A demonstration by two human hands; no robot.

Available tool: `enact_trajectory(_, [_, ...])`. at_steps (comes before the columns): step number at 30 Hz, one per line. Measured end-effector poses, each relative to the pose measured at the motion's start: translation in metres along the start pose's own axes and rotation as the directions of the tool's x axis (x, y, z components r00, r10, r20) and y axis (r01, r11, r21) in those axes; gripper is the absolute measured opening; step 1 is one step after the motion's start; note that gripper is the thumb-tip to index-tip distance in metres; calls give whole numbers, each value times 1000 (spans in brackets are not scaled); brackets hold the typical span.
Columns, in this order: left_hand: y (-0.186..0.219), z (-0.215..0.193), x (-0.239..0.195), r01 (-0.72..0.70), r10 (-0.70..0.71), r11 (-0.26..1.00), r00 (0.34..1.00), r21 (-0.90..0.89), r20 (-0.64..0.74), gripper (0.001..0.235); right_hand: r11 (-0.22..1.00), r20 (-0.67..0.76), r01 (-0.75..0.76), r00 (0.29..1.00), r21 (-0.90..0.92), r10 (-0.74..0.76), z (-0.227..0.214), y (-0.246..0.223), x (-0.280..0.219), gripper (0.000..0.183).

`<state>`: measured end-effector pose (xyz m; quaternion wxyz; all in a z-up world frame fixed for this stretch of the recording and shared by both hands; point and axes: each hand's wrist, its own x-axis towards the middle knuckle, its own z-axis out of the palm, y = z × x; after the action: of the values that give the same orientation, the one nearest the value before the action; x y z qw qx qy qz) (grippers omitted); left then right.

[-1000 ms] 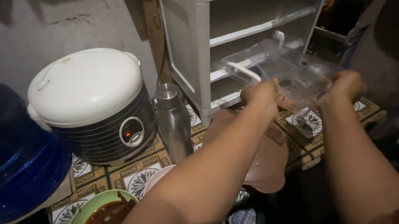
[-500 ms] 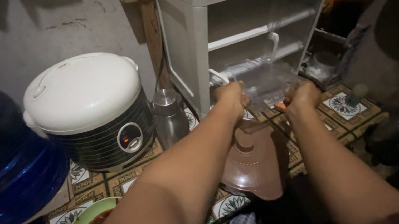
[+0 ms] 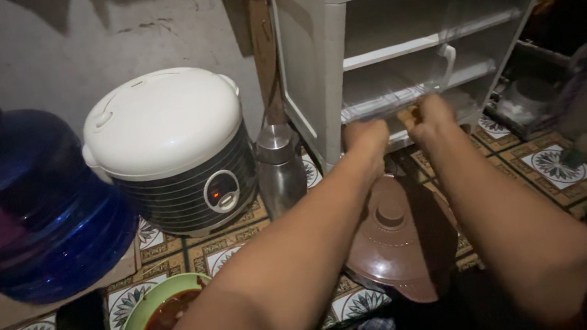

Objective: The person stirs a yellow liquid in a pot on a gas stove, then wipes the stovetop with a green cloth. They open a plastic drawer, place a green bowl and a pink bowl inside, and close it. The person returns to the stove and stirs the pot again.

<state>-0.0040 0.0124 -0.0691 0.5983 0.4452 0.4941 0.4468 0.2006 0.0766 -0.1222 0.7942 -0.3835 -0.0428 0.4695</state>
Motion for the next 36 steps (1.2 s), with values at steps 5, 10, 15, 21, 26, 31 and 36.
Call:
enact_trajectory(5, [19, -3, -20, -4, 4, 1000, 997, -3, 72, 36, 991, 85, -121, 988, -64, 126, 20, 2, -9, 11])
enact_trajectory(10, [18, -16, -38, -39, 73, 986, 974, -161, 213, 20, 978, 296, -184, 933, -101, 206, 22, 8, -5, 11])
enact_trajectory(15, [19, -53, -44, -250, 241, 968, 949, 22, 201, 22, 867, 169, -141, 954, -477, 248, 12, 33, -41, 15])
enact_trajectory(21, [28, -177, -64, -384, 362, 780, 921, 495, 143, 23, 223, 203, 35, 566, -974, 799, 40, 49, -201, 26])
enact_trajectory(26, [45, -313, -88, -419, 481, 421, 855, 805, 193, 29, 56, 162, 222, 494, -973, 854, 101, 91, -322, 29])
enact_trajectory(31, [33, -422, -114, 125, 146, 566, 958, 815, -248, 33, -61, 17, 202, 363, -978, 932, 124, 191, -379, 33])
enact_trajectory(36, [-16, -494, -116, 329, -88, 531, 938, 781, -336, 36, -337, -251, 293, 294, -895, 922, 94, 272, -403, 36])
